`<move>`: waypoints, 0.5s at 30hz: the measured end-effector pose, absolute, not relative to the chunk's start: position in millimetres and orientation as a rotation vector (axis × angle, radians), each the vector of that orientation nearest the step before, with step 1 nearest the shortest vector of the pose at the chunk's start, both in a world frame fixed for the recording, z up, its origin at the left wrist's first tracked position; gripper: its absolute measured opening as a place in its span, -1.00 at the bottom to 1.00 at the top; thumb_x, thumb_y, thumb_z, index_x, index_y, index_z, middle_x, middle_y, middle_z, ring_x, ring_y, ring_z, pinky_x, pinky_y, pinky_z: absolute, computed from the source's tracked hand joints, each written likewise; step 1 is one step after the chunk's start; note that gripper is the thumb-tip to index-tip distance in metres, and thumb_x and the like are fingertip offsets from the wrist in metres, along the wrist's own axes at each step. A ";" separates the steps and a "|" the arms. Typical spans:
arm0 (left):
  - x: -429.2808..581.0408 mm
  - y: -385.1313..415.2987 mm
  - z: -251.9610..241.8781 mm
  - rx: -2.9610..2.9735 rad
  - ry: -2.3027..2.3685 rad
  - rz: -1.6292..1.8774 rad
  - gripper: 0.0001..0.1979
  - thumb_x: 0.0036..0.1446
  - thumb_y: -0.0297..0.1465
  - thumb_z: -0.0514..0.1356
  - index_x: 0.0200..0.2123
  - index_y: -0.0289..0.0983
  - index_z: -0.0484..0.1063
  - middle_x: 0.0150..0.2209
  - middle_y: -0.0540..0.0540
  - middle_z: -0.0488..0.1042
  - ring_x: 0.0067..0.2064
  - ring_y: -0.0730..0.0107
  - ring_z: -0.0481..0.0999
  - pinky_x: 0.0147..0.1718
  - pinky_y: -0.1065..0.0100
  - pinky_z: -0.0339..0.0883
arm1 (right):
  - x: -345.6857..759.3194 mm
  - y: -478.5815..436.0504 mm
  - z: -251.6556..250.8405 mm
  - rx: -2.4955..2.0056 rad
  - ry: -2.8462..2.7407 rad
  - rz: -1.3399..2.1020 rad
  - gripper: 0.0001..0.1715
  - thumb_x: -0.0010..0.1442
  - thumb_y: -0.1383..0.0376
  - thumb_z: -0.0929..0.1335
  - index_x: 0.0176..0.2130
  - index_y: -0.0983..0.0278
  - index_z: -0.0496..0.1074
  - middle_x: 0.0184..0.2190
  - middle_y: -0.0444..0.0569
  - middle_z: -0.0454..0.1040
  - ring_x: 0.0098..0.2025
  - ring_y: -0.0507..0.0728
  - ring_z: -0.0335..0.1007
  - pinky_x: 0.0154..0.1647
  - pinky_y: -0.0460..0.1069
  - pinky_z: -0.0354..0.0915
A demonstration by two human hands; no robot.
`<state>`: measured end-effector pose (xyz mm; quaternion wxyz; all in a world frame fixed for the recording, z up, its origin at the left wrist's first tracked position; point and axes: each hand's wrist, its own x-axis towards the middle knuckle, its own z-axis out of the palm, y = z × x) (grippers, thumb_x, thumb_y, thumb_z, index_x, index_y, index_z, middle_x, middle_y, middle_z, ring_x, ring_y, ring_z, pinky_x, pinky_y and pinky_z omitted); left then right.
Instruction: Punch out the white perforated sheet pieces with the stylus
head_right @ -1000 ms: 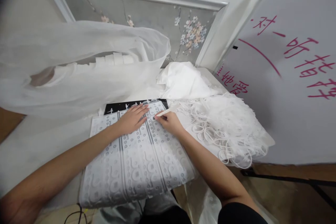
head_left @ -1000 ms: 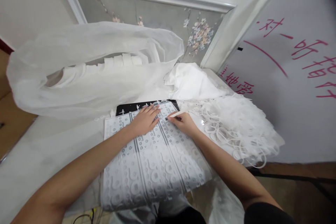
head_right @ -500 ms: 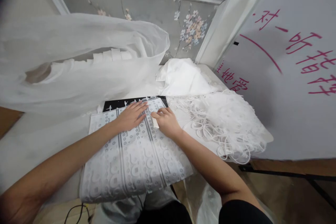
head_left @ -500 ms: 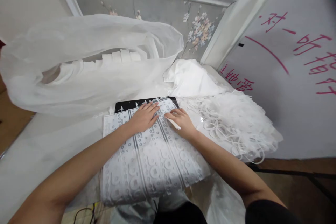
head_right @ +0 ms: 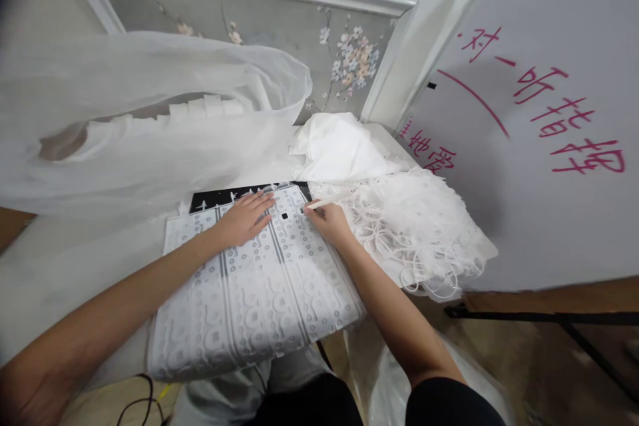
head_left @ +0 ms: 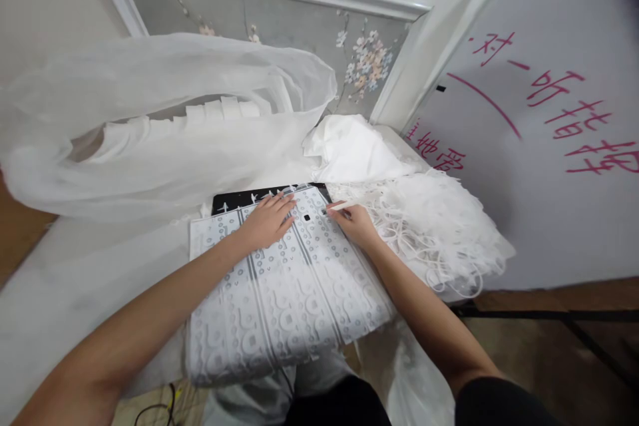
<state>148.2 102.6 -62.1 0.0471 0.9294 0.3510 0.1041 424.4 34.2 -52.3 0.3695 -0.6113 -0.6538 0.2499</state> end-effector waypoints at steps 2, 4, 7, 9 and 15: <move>148.1 102.5 -61.6 2.836 1.072 0.319 -0.44 0.48 -0.17 -0.10 0.38 -0.30 0.26 0.44 -0.19 0.20 0.47 -0.01 0.12 0.41 -0.07 0.04 | 421.7 33.0 -52.5 -1.594 -1.682 0.614 -0.59 0.29 0.05 0.35 -0.14 0.26 0.66 -0.21 -0.02 0.68 -0.25 0.19 0.56 -0.18 0.02 0.38; 148.0 102.4 -61.5 2.832 1.071 0.324 -0.45 0.48 -0.17 -0.10 0.38 -0.28 0.27 0.43 -0.19 0.21 0.47 0.00 0.12 0.41 -0.07 0.05 | 422.0 34.0 -51.9 -1.613 -1.675 0.600 -0.60 0.29 0.05 0.35 -0.14 0.26 0.66 -0.21 -0.02 0.68 -0.23 0.19 0.56 -0.18 0.02 0.38; 148.0 102.5 -62.1 2.828 1.067 0.326 -0.46 0.48 -0.17 -0.10 0.37 -0.27 0.27 0.43 -0.19 0.21 0.47 0.00 0.12 0.41 -0.08 0.05 | 423.7 35.2 -51.0 -1.608 -1.691 0.594 -0.61 0.29 0.06 0.36 -0.13 0.25 0.66 -0.21 -0.02 0.69 -0.23 0.20 0.57 -0.17 0.03 0.40; 148.0 102.8 -62.7 2.824 1.065 0.331 -0.45 0.48 -0.17 -0.10 0.38 -0.28 0.27 0.43 -0.20 0.21 0.47 -0.01 0.12 0.40 -0.09 0.05 | 424.0 35.0 -50.7 -1.585 -1.691 0.599 -0.61 0.29 0.06 0.36 -0.13 0.24 0.66 -0.20 -0.02 0.69 -0.21 0.21 0.59 -0.16 0.04 0.42; 147.9 102.5 -62.1 2.819 1.054 0.350 -0.46 0.47 -0.17 -0.09 0.38 -0.27 0.26 0.42 -0.20 0.23 0.47 0.00 0.10 0.41 -0.08 0.04 | 422.9 34.4 -50.4 -1.564 -1.695 0.600 -0.66 0.30 0.10 0.37 -0.13 0.22 0.66 -0.16 -0.04 0.70 -0.13 0.25 0.62 -0.08 0.06 0.45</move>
